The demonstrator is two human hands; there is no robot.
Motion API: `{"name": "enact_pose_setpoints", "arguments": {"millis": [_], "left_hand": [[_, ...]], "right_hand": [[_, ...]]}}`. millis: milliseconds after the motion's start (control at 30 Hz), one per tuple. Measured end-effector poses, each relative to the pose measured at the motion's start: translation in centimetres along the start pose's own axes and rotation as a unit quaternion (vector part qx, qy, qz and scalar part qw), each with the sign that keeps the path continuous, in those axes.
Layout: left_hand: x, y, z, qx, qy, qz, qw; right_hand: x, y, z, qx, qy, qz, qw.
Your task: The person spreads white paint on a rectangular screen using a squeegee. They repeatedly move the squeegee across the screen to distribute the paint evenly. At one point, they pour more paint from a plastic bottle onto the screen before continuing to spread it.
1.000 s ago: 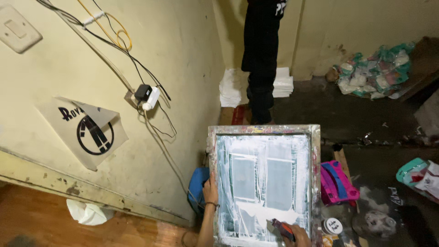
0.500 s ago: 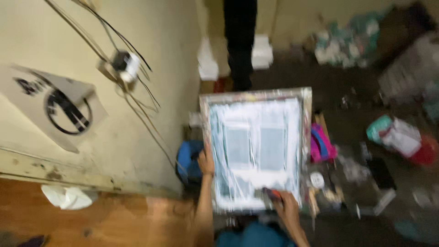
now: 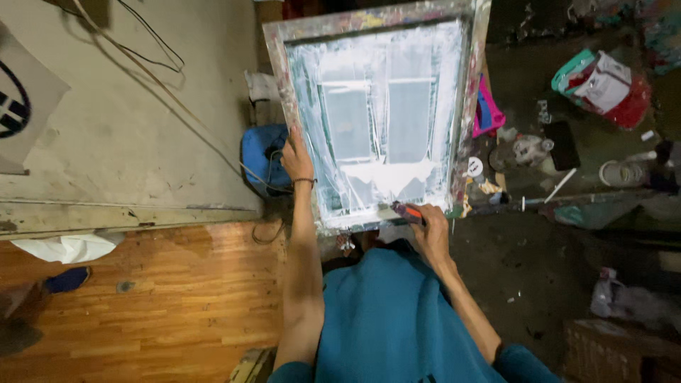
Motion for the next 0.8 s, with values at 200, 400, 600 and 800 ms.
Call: {"name": "enact_pose_setpoints", "arguments": {"millis": [200,400,600,800], "left_hand": [[0.9,-1.0,-0.1,0.016,-0.024,0.025,0.999],[-1.8,-0.6,0.6,-0.004,-0.010,0.005,1.000],[-0.7,-1.0,0.2,-0.004,0.003,0.004,1.000],[-3.0,-0.3,0.4,-0.002,-0.002,0.011,1.000]], "right_hand": [[-0.6,0.4,0.6,-0.002,0.003,0.000,1.000],[1.0,0.3,2.5,-0.024,-0.001,-0.030,0.999],[0.2,-1.8,2.3,-0.026,-0.002,-0.027,0.999],[-1.8,-4.1,0.6,0.005,-0.018,-0.016,1.000]]}}
Point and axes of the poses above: each hand's wrist, its own y-axis away from the middle knuckle, its own z-axis out of the back of the hand, x = y × z, the point moved 7 cm from there along -y, towards the middle knuckle, and after that the axes turned 11 degrees about -z, right-handed, at the moved point
